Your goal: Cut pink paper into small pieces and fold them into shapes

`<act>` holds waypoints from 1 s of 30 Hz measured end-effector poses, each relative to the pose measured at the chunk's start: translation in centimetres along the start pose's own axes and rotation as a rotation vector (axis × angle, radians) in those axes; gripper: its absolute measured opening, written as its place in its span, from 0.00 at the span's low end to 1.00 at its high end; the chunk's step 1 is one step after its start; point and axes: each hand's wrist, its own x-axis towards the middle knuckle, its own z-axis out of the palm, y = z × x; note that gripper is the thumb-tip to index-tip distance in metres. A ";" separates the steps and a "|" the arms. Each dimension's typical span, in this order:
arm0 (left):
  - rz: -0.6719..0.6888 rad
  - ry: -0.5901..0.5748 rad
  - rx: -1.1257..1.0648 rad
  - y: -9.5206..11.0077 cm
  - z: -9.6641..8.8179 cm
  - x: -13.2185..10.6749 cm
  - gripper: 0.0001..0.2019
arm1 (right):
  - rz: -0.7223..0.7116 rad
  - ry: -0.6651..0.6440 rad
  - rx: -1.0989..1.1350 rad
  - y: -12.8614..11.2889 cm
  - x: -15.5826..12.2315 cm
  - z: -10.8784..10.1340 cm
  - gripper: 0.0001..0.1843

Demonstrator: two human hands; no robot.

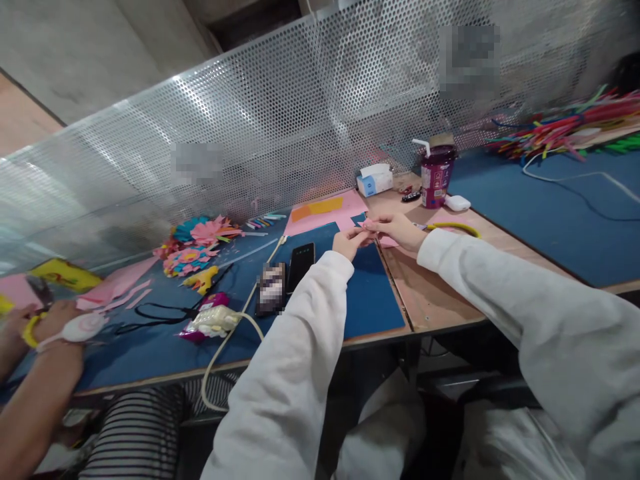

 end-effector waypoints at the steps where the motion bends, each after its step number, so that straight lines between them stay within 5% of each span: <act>1: 0.004 -0.004 0.021 0.1 0.0 0.0 0.10 | -0.005 -0.006 -0.013 0.0 0.1 -0.1 0.19; 12: 0.044 -0.020 0.148 -0.2 -0.3 0.4 0.04 | -0.054 -0.050 -0.047 -0.2 -0.6 -0.4 0.18; 30: 0.054 -0.160 0.217 0.6 -1.6 -0.1 0.11 | -0.008 0.040 -0.103 0.7 -1.2 -0.2 0.21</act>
